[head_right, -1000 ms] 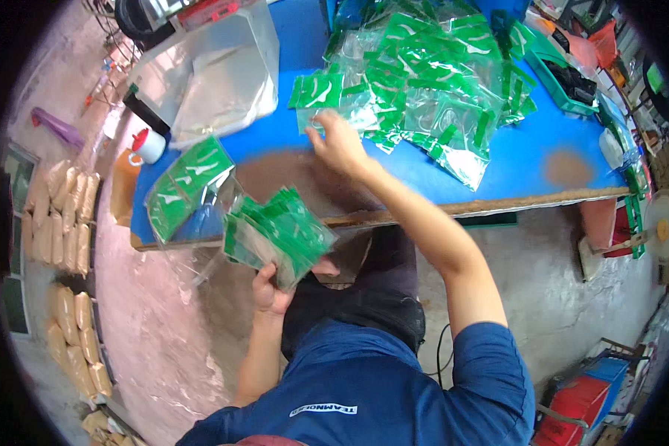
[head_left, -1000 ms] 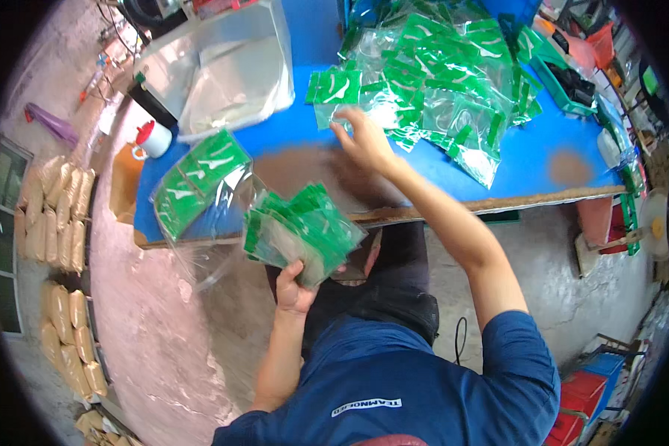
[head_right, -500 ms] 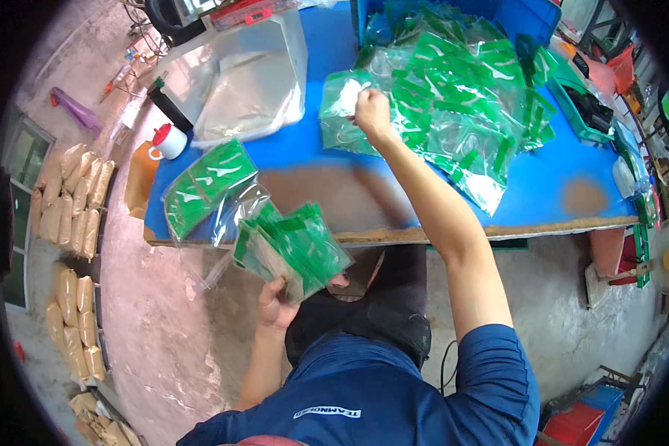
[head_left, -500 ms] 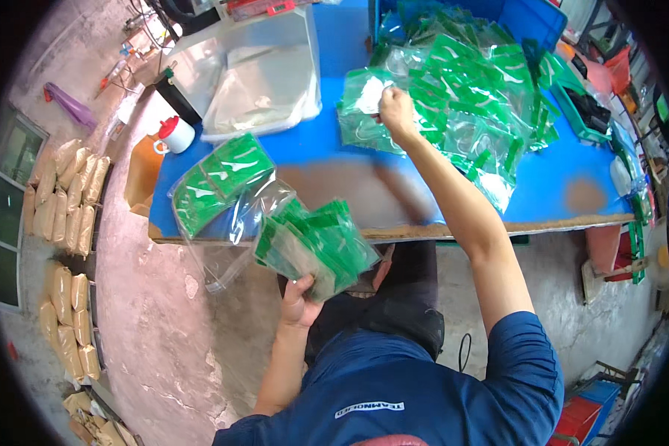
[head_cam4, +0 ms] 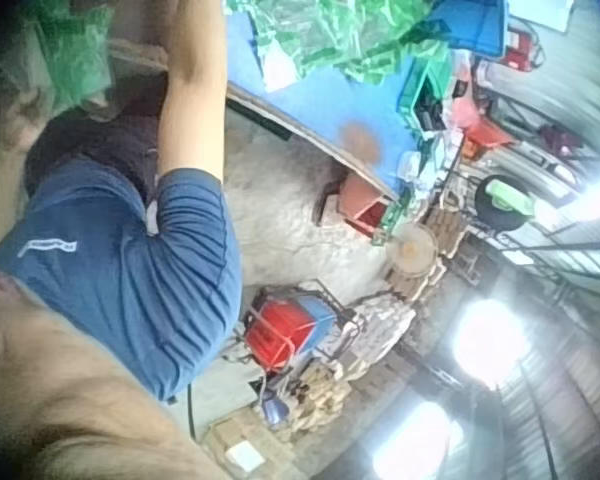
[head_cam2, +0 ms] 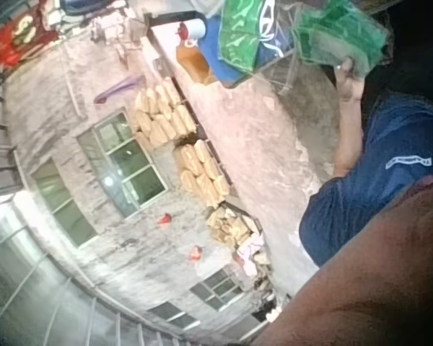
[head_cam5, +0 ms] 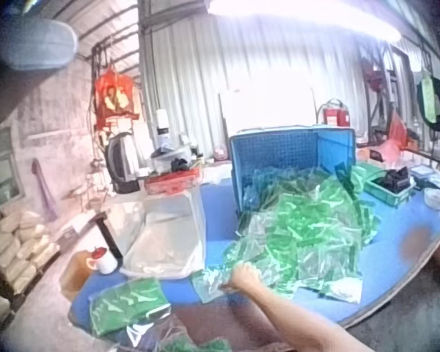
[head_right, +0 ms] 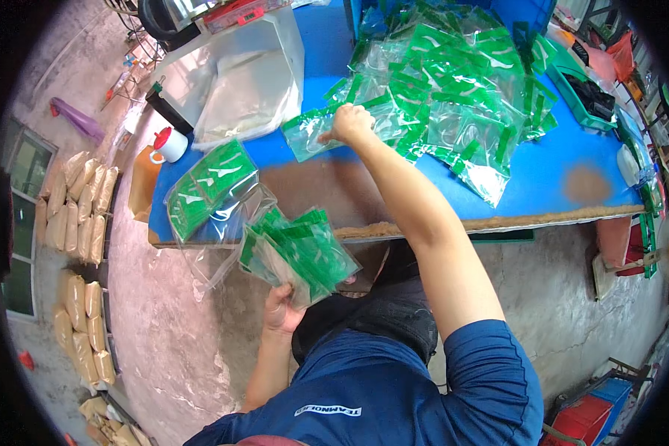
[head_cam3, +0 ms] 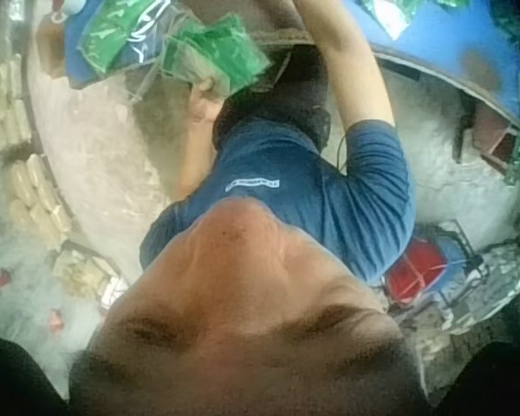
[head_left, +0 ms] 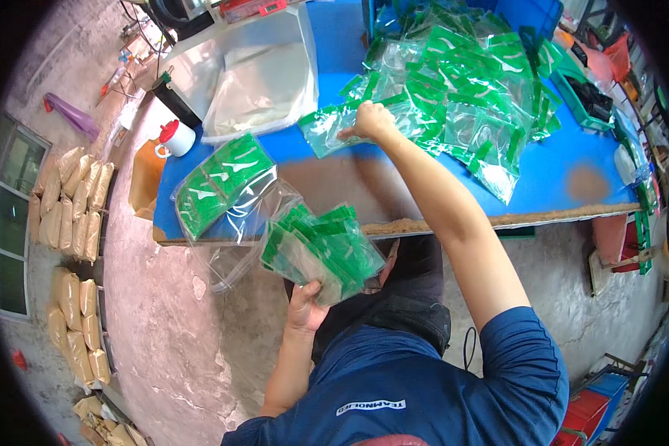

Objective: Sorting, stacking, and bagging green plastic packets on a workbench.

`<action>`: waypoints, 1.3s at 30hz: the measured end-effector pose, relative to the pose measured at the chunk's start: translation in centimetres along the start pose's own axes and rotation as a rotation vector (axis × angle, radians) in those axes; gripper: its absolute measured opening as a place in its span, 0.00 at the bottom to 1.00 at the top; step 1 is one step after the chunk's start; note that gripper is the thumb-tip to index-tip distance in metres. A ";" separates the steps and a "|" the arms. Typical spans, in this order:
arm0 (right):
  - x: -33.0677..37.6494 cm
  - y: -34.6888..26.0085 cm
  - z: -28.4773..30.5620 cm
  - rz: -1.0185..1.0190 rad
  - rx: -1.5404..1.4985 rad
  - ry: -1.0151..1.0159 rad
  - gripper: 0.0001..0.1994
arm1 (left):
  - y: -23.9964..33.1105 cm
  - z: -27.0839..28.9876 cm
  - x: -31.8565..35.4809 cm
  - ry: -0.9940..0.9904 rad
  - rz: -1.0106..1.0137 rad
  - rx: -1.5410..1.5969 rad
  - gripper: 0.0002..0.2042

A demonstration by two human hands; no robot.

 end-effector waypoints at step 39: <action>19.9 5.4 -2.4 0.456 -0.917 0.027 0.56 | 5.4 -8.1 -14.3 -0.404 -0.521 -1.434 0.44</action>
Point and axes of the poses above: each hand's wrist, its own x-axis away from the middle knuckle, its own z-axis out of the back of the hand, y = z × x, the point moved 5 cm from there along -x, towards the middle knuckle, and after that the axes turned 1 degree about -y, right-handed, at the moved point
